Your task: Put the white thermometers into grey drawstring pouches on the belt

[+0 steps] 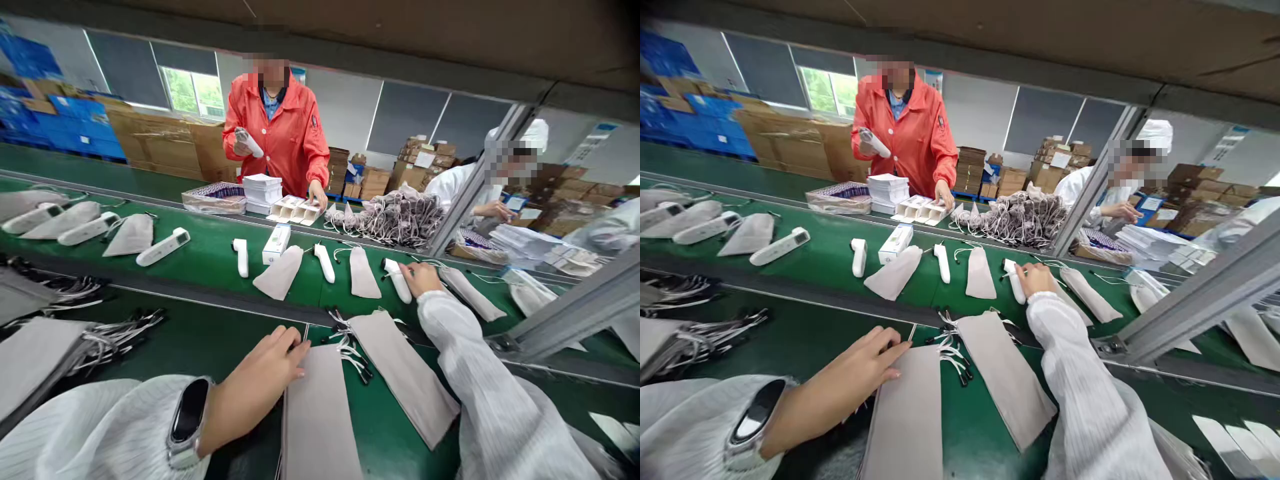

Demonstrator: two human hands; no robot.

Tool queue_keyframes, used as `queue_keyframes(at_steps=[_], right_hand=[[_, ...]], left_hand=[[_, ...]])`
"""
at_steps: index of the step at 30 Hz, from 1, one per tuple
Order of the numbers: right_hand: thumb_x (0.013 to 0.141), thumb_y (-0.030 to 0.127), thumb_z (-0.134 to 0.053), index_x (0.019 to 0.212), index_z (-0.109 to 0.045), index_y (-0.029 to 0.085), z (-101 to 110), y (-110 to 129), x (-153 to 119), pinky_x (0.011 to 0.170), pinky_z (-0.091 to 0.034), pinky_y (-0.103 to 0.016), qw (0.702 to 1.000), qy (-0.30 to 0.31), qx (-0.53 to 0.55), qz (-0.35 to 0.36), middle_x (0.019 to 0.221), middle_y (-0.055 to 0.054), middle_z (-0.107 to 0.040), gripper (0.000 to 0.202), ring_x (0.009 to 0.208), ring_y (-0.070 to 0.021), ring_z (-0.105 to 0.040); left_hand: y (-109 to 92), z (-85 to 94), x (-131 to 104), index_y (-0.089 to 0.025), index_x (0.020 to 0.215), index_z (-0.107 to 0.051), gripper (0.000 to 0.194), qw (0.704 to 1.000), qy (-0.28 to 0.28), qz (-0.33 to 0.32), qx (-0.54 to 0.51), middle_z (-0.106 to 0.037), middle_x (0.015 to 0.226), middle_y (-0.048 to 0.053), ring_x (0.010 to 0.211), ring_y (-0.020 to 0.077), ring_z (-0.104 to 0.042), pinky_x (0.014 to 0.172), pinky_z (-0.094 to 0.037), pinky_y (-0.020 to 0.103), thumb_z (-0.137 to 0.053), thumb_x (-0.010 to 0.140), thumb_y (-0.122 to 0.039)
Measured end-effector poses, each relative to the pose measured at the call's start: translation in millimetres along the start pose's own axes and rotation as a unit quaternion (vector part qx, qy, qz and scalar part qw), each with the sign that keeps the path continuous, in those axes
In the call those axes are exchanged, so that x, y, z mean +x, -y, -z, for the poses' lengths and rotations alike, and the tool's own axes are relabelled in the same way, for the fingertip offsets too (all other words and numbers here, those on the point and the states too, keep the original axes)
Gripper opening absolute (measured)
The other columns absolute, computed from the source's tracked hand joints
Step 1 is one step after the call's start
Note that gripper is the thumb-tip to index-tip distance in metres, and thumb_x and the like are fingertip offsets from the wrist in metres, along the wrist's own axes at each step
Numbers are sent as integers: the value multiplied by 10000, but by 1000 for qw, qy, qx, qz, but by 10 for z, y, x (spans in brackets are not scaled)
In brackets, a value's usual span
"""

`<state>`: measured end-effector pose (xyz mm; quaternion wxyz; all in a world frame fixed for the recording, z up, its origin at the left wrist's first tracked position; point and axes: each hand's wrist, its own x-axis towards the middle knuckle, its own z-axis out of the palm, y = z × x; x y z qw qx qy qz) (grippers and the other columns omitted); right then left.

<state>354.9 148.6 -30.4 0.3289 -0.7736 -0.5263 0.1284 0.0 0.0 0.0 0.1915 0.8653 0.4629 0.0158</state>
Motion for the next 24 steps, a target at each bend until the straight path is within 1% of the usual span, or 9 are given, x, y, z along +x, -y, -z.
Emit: queue_keyframes(at_steps=[3, 5, 10, 12, 14, 16, 18, 20, 24], right_hand=[[585, 146, -663, 1057, -505, 138, -203, 15, -4, 972, -144, -481, 999, 1, 24, -30, 1098, -166, -507, 498, 1173, -341, -322], [565, 99, -662, 1139, -439, 150, -215, 26, -7, 946, -213, -498, 997, 4, 63, -53, 1055, -152, -534, 618, 1130, -332, -388], [716, 227, -559, 1283, -171, 190, 163, 207, -93, 674, -495, -374, 970, 51, 225, -80, 869, -71, -606, 688, 821, -211, -608], [756, 208, -501, 1286, -103, 245, 333, 375, -180, 600, -515, -316, 933, 74, 347, -64, 827, -28, -613, 665, 746, -165, -624], [721, 119, -509, 1248, -156, 304, 438, 551, -275, 582, -516, -285, 865, 88, 491, -45, 810, 10, -607, 661, 714, -139, -621], [681, 86, -536, 1146, -327, 291, 472, 680, -352, 531, -507, -255, 804, 110, 582, -51, 716, 35, -584, 550, 619, -122, -602], [692, 166, -567, 993, -463, 241, 460, 741, -395, 438, -473, -216, 791, 138, 591, -78, 591, 47, -526, 327, 488, -98, -542], [705, 292, -580, 876, -513, 217, 435, 752, -411, 403, -460, -208, 792, 154, 581, -104, 555, 39, -500, 198, 456, -94, -516], [700, 395, -579, 798, -516, 202, 404, 786, -455, 597, -537, -293, 783, 169, 584, -132, 711, -20, -572, 225, 694, -155, -601]], left_hand=[[-45, 24, 0, -217, 1010, -514, 233, 999, -26, -27, -13, -493, 1016, 36, 954, 195, -449, 790, -374, 287, -354, 845, -178], [-64, 33, -10, -220, 962, -511, 203, 998, -47, -39, -18, -500, 971, 26, 908, 185, -456, 750, -379, 277, -365, 837, -156], [-65, 43, -31, -199, 811, -494, 147, 996, -72, -50, 6, -512, 858, 14, 826, 186, -437, 716, -359, 302, -361, 840, -145], [-53, 57, -27, -209, 838, -496, 151, 996, -66, -53, -12, -510, 862, 12, 842, 187, -433, 722, -356, 301, -351, 853, -173], [-40, 77, -26, -219, 881, -485, 134, 996, -50, -36, -57, -498, 876, 10, 826, 175, -443, 685, -365, 277, -354, 855, -204], [-30, 96, -36, -217, 862, -481, 112, 995, -29, -17, -93, -486, 876, 7, 796, 163, -454, 648, -369, 258, -371, 847, -229], [-28, 113, -55, -210, 802, -491, 119, 994, -8, -22, -107, -487, 847, 3, 800, 162, -455, 649, -365, 254, -382, 843, -239], [-44, 132, -69, -204, 744, -493, 153, 993, 2, -40, -110, -494, 814, -2, 823, 165, -451, 658, -359, 250, -382, 845, -239], [-165, 176, 29, -197, 735, -460, 174, 991, -49, -61, -108, -499, 788, -6, 788, 158, -448, 654, -355, 247, -349, 862, -237]])
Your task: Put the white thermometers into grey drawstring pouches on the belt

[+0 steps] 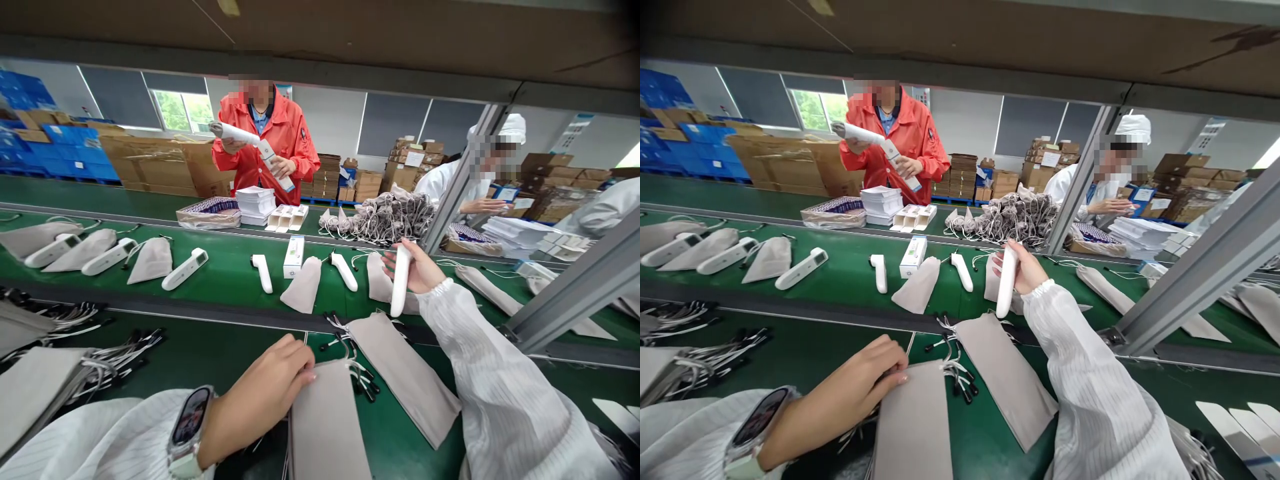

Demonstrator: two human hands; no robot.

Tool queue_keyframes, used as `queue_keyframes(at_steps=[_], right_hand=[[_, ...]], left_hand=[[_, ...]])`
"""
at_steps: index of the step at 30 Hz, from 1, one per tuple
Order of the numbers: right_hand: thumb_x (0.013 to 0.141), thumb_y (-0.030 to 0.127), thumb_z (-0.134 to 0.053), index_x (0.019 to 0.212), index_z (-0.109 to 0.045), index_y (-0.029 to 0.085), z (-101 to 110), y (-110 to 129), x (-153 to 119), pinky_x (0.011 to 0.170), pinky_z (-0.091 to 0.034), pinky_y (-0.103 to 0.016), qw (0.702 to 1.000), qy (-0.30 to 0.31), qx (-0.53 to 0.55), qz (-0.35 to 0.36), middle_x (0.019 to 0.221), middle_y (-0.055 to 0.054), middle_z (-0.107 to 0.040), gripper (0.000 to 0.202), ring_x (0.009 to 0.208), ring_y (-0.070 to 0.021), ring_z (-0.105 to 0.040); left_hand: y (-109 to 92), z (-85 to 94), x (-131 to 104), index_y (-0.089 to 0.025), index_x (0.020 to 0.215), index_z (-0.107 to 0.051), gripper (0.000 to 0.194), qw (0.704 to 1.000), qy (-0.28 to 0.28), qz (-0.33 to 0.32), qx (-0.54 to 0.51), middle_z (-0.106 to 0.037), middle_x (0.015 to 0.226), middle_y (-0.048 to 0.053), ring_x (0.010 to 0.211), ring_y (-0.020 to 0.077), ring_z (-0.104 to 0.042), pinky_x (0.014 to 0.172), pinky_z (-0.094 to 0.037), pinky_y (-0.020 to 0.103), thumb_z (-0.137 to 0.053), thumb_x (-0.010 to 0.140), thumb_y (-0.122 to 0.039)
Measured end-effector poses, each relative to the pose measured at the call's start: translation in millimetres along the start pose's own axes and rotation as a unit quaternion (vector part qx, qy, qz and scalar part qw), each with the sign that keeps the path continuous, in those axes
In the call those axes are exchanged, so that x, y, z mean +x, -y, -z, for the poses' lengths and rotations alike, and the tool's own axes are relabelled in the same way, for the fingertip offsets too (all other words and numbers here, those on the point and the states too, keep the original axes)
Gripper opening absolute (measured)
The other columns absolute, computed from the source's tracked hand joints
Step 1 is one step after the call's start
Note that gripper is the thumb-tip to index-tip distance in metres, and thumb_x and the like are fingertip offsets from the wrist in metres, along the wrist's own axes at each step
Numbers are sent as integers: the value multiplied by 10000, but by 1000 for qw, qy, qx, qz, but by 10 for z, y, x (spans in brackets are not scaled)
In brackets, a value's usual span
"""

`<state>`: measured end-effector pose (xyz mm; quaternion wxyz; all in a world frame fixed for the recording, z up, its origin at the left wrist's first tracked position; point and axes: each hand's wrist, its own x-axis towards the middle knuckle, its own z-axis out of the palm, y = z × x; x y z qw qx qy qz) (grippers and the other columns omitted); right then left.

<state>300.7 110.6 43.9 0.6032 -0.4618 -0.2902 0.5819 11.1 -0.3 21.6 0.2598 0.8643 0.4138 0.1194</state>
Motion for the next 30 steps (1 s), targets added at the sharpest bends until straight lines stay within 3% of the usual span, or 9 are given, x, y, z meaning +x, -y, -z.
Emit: queue_keyframes(at_steps=[8, 15, 17, 20, 22, 24, 26, 28, 30], right_hand=[[727, 251, -576, 803, -394, 237, -285, -124, -185, 574, -544, -358, 997, -42, 26, 61, 699, 27, -528, 198, 645, -140, -586], [673, 249, -630, 784, -414, 219, -310, -221, -182, 497, -497, -253, 993, -37, -6, 112, 651, 49, -505, 245, 581, -103, -541], [647, 300, -654, 789, -428, 220, -289, -255, -183, 511, -492, -253, 995, -3, -25, 100, 668, 45, -531, 279, 618, -113, -556], [670, 506, -568, 735, -507, 183, -266, -318, -216, 488, -476, -236, 980, 137, -143, -24, 677, 4, -573, 336, 613, -117, -560], [659, 601, -501, 650, -569, 137, -216, -320, -226, 404, -431, -204, 927, 221, -287, -98, 612, -30, -576, 469, 519, -107, -534], [638, 597, -525, 630, -614, 110, -92, -226, -195, 361, -413, -217, 875, 242, -396, -138, 585, -60, -588, 495, 450, -114, -523], [658, 527, -561, 658, -635, 97, 117, -16, -124, 390, -447, -259, 890, 160, -411, -113, 576, -83, -597, 436, 440, -138, -541], [732, 425, -526, 669, -626, 96, 350, 251, -47, 419, -456, -255, 936, -6, -353, 7, 508, -62, -562, 350, 425, -124, -526], [789, 325, -453, 711, -608, 113, 495, 458, -23, 400, -420, -205, 933, -146, -294, 145, 452, -9, -500, 274, 379, -75, -451]], left_hand=[[-288, -183, 678, -198, 772, -369, 158, 998, -44, -51, -7, -495, 749, -2, 719, 166, -477, 626, -358, 270, -278, 882, -265], [-286, -244, 795, -211, 763, -323, 168, 993, -71, -26, -94, -444, 719, -25, 659, 147, -451, 578, -336, 261, -258, 883, -309], [-278, -235, 823, -208, 746, -313, 183, 990, -88, -38, -105, -418, 717, -21, 665, 144, -435, 590, -341, 265, -245, 885, -305], [-280, -239, 918, -199, 737, -326, 180, 982, -135, -58, -117, -403, 811, 8, 740, 147, -425, 687, -365, 288, -256, 879, -284], [-281, -262, 987, -193, 736, -345, 165, 979, -139, -67, -130, -402, 867, 24, 808, 150, -427, 763, -369, 296, -283, 869, -265], [-276, -289, 1022, -192, 718, -353, 161, 980, -120, -76, -142, -425, 859, 23, 841, 148, -440, 787, -375, 284, -305, 861, -250], [-270, -301, 1001, -195, 704, -351, 173, 980, -100, -83, -150, -457, 821, 15, 849, 148, -458, 769, -387, 270, -302, 862, -244], [-267, -288, 938, -197, 712, -350, 180, 980, -92, -83, -156, -481, 822, 16, 861, 151, -467, 760, -388, 270, -282, 870, -249], [-271, -257, 870, -197, 735, -353, 176, 978, -102, -82, -164, -491, 885, 25, 894, 152, -460, 784, -373, 276, -267, 877, -254]])
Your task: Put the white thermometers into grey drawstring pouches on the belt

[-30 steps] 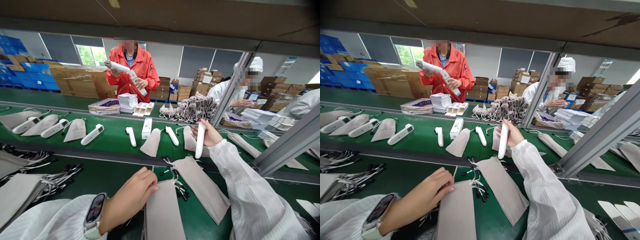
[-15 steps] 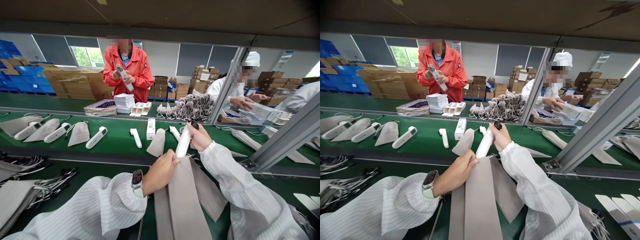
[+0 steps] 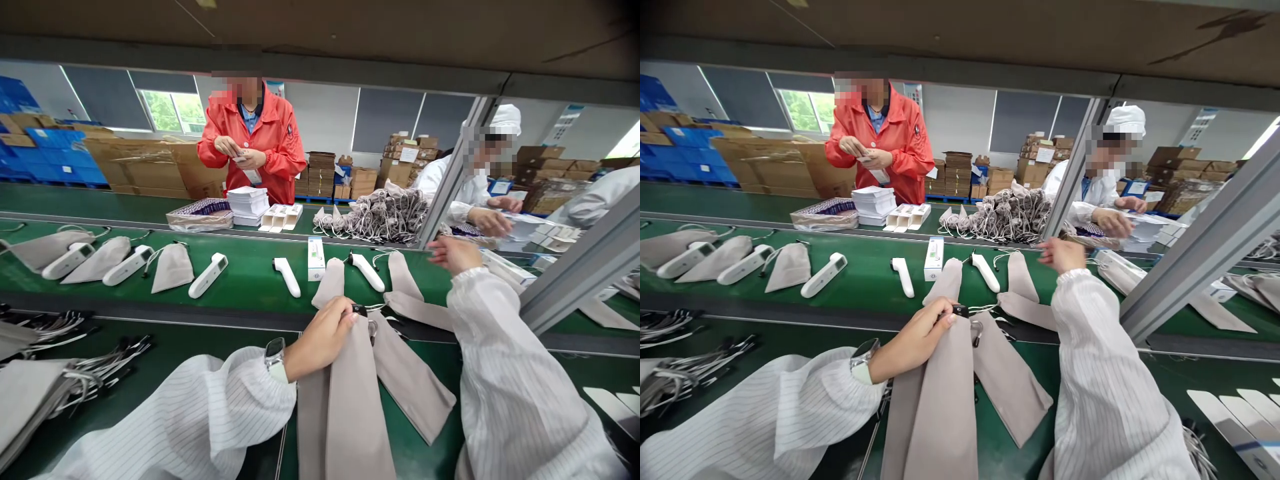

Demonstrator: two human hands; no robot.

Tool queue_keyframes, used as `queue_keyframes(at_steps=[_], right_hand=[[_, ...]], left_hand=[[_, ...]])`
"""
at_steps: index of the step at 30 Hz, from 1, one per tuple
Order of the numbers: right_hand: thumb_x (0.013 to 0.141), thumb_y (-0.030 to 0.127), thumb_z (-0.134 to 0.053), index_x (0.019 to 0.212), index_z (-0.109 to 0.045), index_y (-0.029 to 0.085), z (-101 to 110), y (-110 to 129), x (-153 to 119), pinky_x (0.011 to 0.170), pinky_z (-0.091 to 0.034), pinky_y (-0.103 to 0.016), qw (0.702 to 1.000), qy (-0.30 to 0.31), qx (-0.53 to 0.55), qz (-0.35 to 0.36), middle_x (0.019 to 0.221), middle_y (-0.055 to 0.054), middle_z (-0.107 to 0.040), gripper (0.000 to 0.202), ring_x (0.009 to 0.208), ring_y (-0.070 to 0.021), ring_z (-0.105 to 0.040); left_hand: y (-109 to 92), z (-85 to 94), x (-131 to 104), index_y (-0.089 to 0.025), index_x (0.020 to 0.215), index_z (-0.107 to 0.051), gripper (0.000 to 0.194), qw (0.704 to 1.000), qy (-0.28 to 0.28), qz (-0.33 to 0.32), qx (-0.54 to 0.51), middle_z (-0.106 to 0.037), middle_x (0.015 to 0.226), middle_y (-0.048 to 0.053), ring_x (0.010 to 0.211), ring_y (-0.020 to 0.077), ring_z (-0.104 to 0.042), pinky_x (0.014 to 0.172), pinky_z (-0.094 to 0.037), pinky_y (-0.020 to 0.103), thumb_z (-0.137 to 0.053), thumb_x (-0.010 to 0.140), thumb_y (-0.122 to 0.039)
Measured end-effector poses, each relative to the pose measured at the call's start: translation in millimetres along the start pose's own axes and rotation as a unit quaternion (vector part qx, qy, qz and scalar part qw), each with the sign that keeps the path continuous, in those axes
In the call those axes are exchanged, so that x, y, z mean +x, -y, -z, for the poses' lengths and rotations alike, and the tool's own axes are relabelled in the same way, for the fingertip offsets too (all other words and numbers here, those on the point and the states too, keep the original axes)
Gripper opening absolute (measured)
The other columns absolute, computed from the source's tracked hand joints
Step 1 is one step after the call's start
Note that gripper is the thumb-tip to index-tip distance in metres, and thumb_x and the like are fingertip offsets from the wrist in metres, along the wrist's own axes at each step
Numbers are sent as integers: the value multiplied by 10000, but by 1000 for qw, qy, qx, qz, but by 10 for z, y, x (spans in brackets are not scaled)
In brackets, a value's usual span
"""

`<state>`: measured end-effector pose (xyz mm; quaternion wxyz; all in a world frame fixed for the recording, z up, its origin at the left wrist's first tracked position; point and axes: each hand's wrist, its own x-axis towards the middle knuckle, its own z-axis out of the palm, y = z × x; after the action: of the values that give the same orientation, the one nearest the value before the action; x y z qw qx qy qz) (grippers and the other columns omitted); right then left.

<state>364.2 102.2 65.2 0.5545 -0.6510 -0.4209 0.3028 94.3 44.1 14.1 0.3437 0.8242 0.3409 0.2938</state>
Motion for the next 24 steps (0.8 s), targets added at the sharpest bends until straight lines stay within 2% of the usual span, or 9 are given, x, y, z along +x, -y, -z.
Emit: queue_keyframes(at_steps=[2, 3, 6, 8, 12, 15, 17, 20, 24], right_hand=[[777, 263, -457, 777, -602, 138, 16, 66, -56, 375, -379, -171, 998, -51, 7, 46, 487, 12, -503, 191, 378, -53, -408], [758, 254, -484, 803, -606, 148, -60, 89, -156, 378, -376, -167, 998, 1, -6, 57, 533, 6, -531, 168, 409, -58, -431], [706, 307, -561, 893, -614, 161, -505, 98, -619, 466, -438, -202, 932, 347, -53, 90, 766, -43, -599, 244, 635, -123, -545], [720, 398, -546, 1096, -514, 215, -821, 49, -908, 545, -451, -220, 887, 446, -37, 118, 939, -44, -564, 420, 738, -128, -537], [806, 534, -321, 1245, -317, 305, -1154, -113, -1142, 645, -427, -244, 920, 377, 54, 93, 1012, -27, -507, 496, 775, -112, -508], [805, 540, -315, 922, -531, 216, -1209, -199, -1120, 656, -396, -244, 912, 385, 106, 100, 815, -11, -521, 406, 716, -114, -488], [788, 521, -378, 676, -498, 180, -1212, -219, -1100, 580, -357, -227, 923, 350, 101, 124, 633, 17, -451, 379, 599, -97, -428], [757, 496, -451, 496, -346, 177, -1184, -216, -1087, 465, -248, -216, 952, 251, 34, 174, 486, 53, -271, 426, 470, -69, -281], [765, 464, -449, 459, -416, 183, -1064, -227, -967, 490, -272, -222, 963, 108, -68, 236, 424, 40, -332, 417, 445, -80, -333]], left_hand=[[-23, 37, -27, -196, 747, -356, 174, 1000, -29, 8, -4, -484, 879, 18, 863, 147, -457, 773, -364, 273, -268, 881, -265], [-30, 52, -26, -196, 747, -356, 177, 999, -51, 18, -4, -473, 826, 5, 807, 139, -457, 738, -365, 265, -273, 881, -275], [-29, 105, 12, -196, 736, -353, 187, 993, -107, 48, -11, -381, 655, -42, 614, 106, -394, 591, -332, 228, -297, 878, -305], [-29, 164, 31, -194, 734, -351, 185, 990, -129, 41, -30, -352, 629, -53, 563, 90, -349, 532, -298, 210, -315, 875, -308], [-111, 336, -11, -189, 734, -370, 193, 992, -117, 1, -50, -366, 657, -46, 554, 81, -348, 498, -293, 197, -331, 870, -320], [-234, 429, -79, -184, 742, -422, 185, 997, -70, -20, -16, -440, 774, -11, 662, 104, -435, 529, -343, 199, -361, 855, -319], [-287, 455, -122, -180, 738, -460, 185, 997, -64, -14, 31, -449, 883, 17, 753, 129, -464, 576, -378, 215, -385, 839, -316], [-255, 475, -169, -182, 734, -467, 196, 992, -73, 42, 98, -434, 923, 19, 742, 129, -468, 626, -392, 245, -396, 823, -341], [-98, 542, -206, -189, 877, -444, 319, 980, -58, 153, 117, -486, 851, 8, 627, 128, -463, 555, -369, 242, -467, 746, -480]])
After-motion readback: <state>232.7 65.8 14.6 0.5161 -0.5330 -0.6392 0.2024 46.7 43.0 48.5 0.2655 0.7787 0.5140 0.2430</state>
